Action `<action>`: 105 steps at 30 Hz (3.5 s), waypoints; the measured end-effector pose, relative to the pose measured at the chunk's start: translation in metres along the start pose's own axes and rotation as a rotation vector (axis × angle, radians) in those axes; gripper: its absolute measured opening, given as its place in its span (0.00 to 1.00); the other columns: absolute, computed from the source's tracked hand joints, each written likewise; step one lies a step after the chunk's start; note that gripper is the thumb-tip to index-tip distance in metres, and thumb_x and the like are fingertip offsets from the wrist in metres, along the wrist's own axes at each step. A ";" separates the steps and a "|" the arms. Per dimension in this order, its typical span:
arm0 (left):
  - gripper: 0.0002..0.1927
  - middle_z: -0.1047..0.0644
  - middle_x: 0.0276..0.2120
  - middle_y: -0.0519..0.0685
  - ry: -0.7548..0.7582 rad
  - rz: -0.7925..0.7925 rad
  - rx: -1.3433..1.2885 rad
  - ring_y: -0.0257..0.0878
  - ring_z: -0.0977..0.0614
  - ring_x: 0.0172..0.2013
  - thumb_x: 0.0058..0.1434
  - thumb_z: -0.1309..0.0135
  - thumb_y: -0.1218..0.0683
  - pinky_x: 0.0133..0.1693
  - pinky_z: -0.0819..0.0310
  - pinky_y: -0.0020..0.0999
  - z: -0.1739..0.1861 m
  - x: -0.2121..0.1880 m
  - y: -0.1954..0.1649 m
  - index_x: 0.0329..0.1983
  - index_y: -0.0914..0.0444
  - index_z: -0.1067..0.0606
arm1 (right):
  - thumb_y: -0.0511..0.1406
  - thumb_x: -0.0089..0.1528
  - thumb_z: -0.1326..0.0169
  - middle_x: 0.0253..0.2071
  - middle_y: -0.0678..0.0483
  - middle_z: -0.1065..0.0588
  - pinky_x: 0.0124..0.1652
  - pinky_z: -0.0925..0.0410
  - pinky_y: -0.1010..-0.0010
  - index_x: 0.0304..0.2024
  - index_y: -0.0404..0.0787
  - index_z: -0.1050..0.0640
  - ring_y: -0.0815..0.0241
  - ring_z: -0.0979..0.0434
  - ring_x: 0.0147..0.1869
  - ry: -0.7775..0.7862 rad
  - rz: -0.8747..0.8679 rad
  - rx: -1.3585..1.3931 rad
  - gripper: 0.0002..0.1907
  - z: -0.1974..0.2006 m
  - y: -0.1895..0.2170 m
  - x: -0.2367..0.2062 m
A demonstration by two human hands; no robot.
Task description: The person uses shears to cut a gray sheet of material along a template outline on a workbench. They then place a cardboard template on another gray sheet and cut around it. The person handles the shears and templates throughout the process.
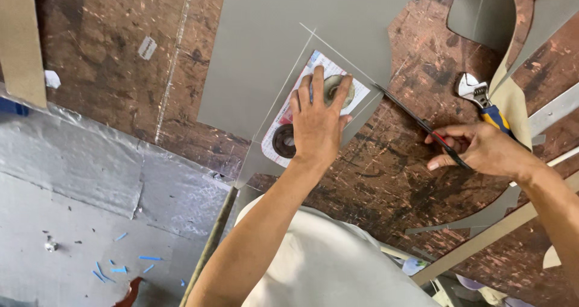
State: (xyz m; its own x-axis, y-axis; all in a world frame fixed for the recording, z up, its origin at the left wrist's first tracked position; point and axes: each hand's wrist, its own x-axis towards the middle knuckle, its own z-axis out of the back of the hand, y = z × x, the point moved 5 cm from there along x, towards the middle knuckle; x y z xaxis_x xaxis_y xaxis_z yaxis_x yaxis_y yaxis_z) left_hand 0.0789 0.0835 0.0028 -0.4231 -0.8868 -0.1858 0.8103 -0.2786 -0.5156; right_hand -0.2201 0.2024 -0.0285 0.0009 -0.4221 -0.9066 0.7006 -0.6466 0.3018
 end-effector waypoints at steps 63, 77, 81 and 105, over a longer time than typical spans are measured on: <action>0.40 0.45 0.71 0.60 0.012 0.019 -0.034 0.59 0.41 0.69 0.53 0.32 0.50 0.68 0.47 0.60 -0.009 -0.004 0.004 0.69 0.55 0.35 | 0.49 0.44 0.29 0.22 0.60 0.35 0.26 0.43 0.72 0.47 0.44 0.14 0.67 0.39 0.26 -0.101 0.164 -0.016 0.31 0.005 0.042 0.005; 0.39 0.56 0.75 0.62 0.060 0.064 0.032 0.59 0.42 0.70 0.52 0.32 0.48 0.67 0.46 0.58 -0.011 0.002 0.004 0.68 0.54 0.33 | 0.47 0.46 0.28 0.24 0.58 0.31 0.28 0.39 0.70 0.48 0.45 0.14 0.64 0.35 0.28 -0.107 0.161 -0.004 0.29 0.007 0.076 0.015; 0.40 0.57 0.75 0.62 0.062 0.062 0.036 0.59 0.42 0.70 0.53 0.33 0.47 0.67 0.46 0.58 -0.011 0.002 0.006 0.69 0.56 0.35 | 0.46 0.45 0.27 0.24 0.58 0.31 0.29 0.40 0.70 0.47 0.43 0.14 0.64 0.35 0.29 -0.110 0.171 0.013 0.29 0.007 0.082 0.017; 0.43 0.52 0.75 0.60 0.017 0.061 -0.031 0.58 0.40 0.68 0.49 0.30 0.50 0.66 0.45 0.56 -0.002 0.003 0.006 0.66 0.62 0.35 | 0.45 0.43 0.25 0.26 0.60 0.28 0.31 0.37 0.74 0.50 0.39 0.16 0.68 0.33 0.31 -0.148 0.236 0.074 0.34 0.010 0.136 0.034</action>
State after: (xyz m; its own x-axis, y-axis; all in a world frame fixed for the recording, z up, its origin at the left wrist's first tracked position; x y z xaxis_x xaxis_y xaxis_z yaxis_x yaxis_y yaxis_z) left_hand 0.0815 0.0800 -0.0019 -0.3800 -0.8955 -0.2318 0.8219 -0.2119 -0.5287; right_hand -0.1321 0.0933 -0.0153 0.0498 -0.6512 -0.7573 0.6391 -0.5619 0.5252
